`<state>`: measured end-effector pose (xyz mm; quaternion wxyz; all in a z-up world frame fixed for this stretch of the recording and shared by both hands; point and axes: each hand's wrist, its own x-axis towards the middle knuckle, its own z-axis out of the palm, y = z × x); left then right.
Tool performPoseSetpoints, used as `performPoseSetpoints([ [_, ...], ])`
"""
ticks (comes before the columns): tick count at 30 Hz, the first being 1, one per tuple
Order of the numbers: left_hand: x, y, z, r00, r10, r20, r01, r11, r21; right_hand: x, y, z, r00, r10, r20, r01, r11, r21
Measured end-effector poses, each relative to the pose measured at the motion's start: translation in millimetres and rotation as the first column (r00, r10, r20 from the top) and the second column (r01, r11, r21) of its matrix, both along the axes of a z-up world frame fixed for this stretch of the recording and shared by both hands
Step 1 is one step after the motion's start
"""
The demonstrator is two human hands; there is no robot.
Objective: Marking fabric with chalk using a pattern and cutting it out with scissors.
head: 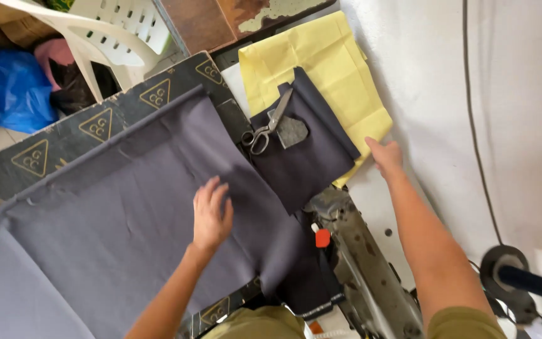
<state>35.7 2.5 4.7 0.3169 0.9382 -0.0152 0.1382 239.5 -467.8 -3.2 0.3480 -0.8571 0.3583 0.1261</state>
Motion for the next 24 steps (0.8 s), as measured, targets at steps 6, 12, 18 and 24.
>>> performPoseSetpoints([
  [6, 229.7, -12.2, 2.4, 0.988, 0.031, 0.15, -0.037, 0.999, 0.037, -17.1, 82.1, 50.6, 0.518, 0.64, 0.567, -0.201, 0.735, -0.647],
  [12, 376.1, -58.0, 17.5, 0.944, -0.009, -0.329, 0.08, 0.976, 0.202, -1.7, 186.0, 74.7, 0.34, 0.933, 0.115, -0.841, 0.357, -0.406],
  [18, 421.2, -82.5, -17.2, 0.922, 0.067, -0.381, 0.09, 0.92, 0.381, 17.9, 251.2, 35.0, 0.684, 0.724, 0.083, -0.637, 0.649, -0.415],
  [24, 427.0, -86.6, -24.0, 0.954, -0.093, -0.285, 0.125, 0.987, 0.097, 22.3, 258.0, 25.7, 0.717, 0.651, 0.249, -0.539, 0.744, -0.393],
])
